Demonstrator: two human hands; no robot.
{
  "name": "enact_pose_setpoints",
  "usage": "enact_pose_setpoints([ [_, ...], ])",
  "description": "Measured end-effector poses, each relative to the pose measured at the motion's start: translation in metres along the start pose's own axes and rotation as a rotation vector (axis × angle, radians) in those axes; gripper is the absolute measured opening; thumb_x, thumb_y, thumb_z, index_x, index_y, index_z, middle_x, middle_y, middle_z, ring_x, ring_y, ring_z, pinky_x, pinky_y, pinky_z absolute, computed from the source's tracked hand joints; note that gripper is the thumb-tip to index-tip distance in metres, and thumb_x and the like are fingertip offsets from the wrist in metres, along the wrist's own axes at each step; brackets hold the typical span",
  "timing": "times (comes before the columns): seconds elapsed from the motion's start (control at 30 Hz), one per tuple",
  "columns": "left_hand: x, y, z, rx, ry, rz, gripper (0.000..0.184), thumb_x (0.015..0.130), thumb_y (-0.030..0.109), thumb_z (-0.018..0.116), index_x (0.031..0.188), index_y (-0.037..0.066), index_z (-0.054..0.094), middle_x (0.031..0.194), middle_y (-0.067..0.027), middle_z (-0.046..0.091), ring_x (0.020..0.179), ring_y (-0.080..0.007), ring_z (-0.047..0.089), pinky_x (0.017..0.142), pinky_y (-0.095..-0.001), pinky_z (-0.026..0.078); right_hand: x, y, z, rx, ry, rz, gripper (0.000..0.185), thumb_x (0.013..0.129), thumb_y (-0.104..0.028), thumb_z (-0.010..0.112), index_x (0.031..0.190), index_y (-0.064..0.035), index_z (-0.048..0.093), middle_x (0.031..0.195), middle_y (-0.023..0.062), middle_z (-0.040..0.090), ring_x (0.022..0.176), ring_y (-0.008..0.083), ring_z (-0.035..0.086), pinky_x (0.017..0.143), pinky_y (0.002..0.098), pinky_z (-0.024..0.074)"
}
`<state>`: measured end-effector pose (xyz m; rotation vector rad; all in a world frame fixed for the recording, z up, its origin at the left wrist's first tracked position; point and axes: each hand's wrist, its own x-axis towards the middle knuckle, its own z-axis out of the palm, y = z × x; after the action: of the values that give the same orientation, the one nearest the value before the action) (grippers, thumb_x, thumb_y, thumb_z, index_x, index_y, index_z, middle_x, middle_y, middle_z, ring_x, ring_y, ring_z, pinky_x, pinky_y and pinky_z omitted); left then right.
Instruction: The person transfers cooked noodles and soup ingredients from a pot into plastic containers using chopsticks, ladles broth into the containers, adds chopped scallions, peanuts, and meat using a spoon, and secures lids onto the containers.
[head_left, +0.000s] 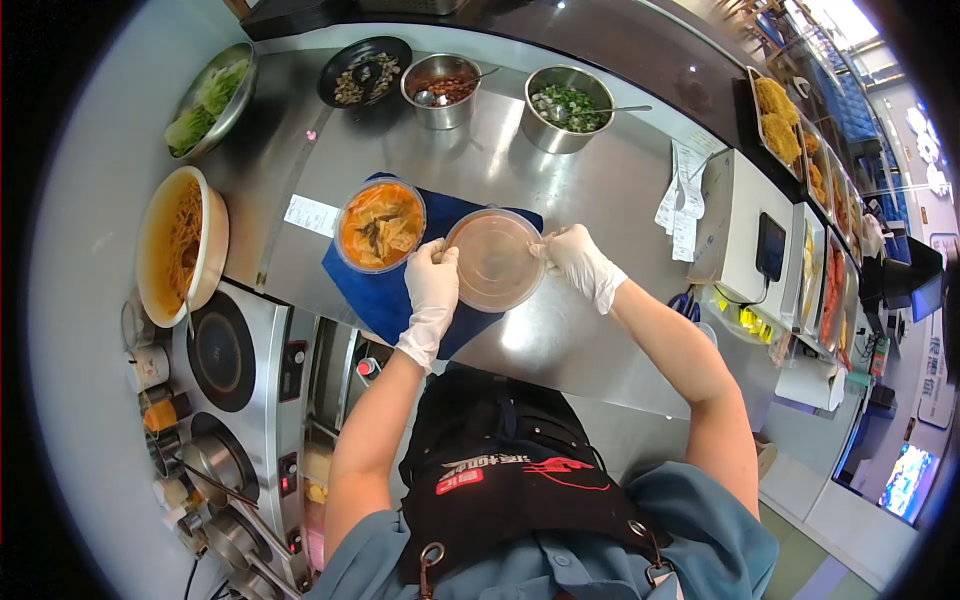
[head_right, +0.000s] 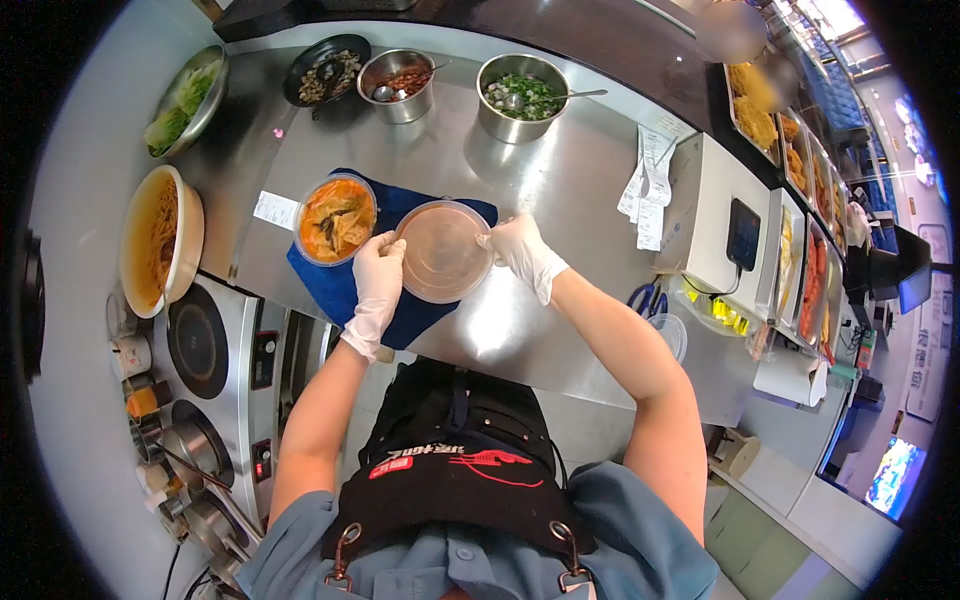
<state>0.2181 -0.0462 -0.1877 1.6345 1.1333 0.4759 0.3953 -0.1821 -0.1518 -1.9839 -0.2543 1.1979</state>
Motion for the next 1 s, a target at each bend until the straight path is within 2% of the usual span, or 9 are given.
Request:
enact_pose_setpoints([
  [0.1,-0.023,0.019,-0.002,0.204,0.046,0.175,0.035,0.081,0.01,0.07,0.112,-0.003,0.061,0.097,-0.0143,0.058,0.087,-0.0253,0.058,0.081,-0.0353,0.048,-0.008,0.005,0.006,0.146,0.089,0.044,0.028,0.08,-0.01,0.075,0.063,-0.0012,0.055,0.056,0.006,0.055,0.047,0.0137,0.051,0.041,0.0272,0.0416],
  [0.17,-0.043,0.028,0.001,0.399,0.327,0.666,0.037,0.082,0.009,0.069,0.114,-0.002,0.057,0.1,-0.0141,0.056,0.09,-0.0264,0.057,0.081,-0.0359,0.046,-0.005,0.021,0.008,0.363,0.047,0.069,0.022,0.079,-0.008,0.076,0.067,-0.0001,0.059,0.059,0.0056,0.056,0.049,0.0121,0.051,0.043,0.0256,0.041],
  [0.27,-0.094,0.008,0.02,-0.116,0.186,0.277,0.015,0.09,0.01,0.062,0.097,0.0,0.054,0.09,-0.0107,0.058,0.077,-0.0215,0.057,0.069,-0.0318,0.047,-0.022,0.024,0.017,0.437,0.109,0.153,0.017,0.082,-0.007,0.074,0.085,0.0008,0.059,0.067,0.0042,0.057,0.055,0.0111,0.053,0.051,0.0234,0.0453],
  [0.33,-0.118,-0.005,0.032,-0.407,-0.091,-0.387,0.014,0.092,0.014,0.061,0.097,0.0,0.06,0.077,-0.0035,0.06,0.061,-0.0081,0.056,0.05,-0.023,0.045,-0.034,0.027,0.027,0.536,0.166,0.143,0.017,0.08,-0.006,0.074,0.08,-0.0005,0.058,0.065,0.0042,0.057,0.052,0.0114,0.052,0.049,0.0246,0.0452],
  [0.37,-0.121,0.005,0.033,-0.46,-0.216,-0.57,0.018,0.089,0.014,0.065,0.1,-0.001,0.064,0.083,-0.0048,0.063,0.067,-0.0092,0.059,0.056,-0.0233,0.047,-0.04,0.029,0.034,0.636,0.222,0.134,0.018,0.079,-0.005,0.075,0.075,-0.0017,0.058,0.063,0.0042,0.057,0.049,0.0117,0.051,0.047,0.0257,0.0451],
  [0.53,-0.115,-0.009,0.064,-0.842,-0.141,-0.453,0.017,0.088,0.01,0.065,0.101,-0.001,0.066,0.091,-0.0069,0.066,0.084,-0.0118,0.061,0.076,-0.0253,0.048,-0.048,0.051,0.061,0.821,0.269,0.044,0.018,0.081,-0.004,0.073,0.075,-0.0046,0.056,0.065,0.0026,0.057,0.051,0.0108,0.052,0.048,0.0243,0.0452],
  [0.73,-0.127,-0.024,0.075,-0.948,-0.033,-0.325,0.011,0.087,0.007,0.065,0.097,0.001,0.064,0.093,-0.0055,0.066,0.085,-0.0118,0.06,0.077,-0.0249,0.047,-0.061,0.062,0.082,0.915,0.289,-0.101,0.012,0.082,-0.001,0.07,0.078,-0.0047,0.06,0.068,0.0001,0.058,0.055,0.009,0.053,0.051,0.0223,0.0441],
  [0.9,-0.132,-0.026,0.077,-0.997,0.064,-0.287,0.01,0.088,0.006,0.064,0.096,0.001,0.062,0.093,-0.0058,0.065,0.084,-0.0115,0.059,0.079,-0.0243,0.046,-0.06,0.076,0.085,0.751,0.232,-0.218,0.01,0.084,0.002,0.065,0.094,0.0013,0.066,0.077,-0.001,0.06,0.068,0.0072,0.054,0.063,0.0211,0.045],
  [1.0,-0.132,-0.028,0.08,-1.006,0.106,-0.242,0.009,0.088,0.005,0.063,0.096,0.001,0.061,0.093,-0.0046,0.065,0.084,-0.0103,0.059,0.079,-0.0234,0.045,-0.059,0.085,0.078,0.569,0.155,-0.256,0.011,0.083,0.004,0.064,0.093,-0.0009,0.066,0.076,0.0009,0.06,0.07,0.0093,0.056,0.065,0.0223,0.046],
])
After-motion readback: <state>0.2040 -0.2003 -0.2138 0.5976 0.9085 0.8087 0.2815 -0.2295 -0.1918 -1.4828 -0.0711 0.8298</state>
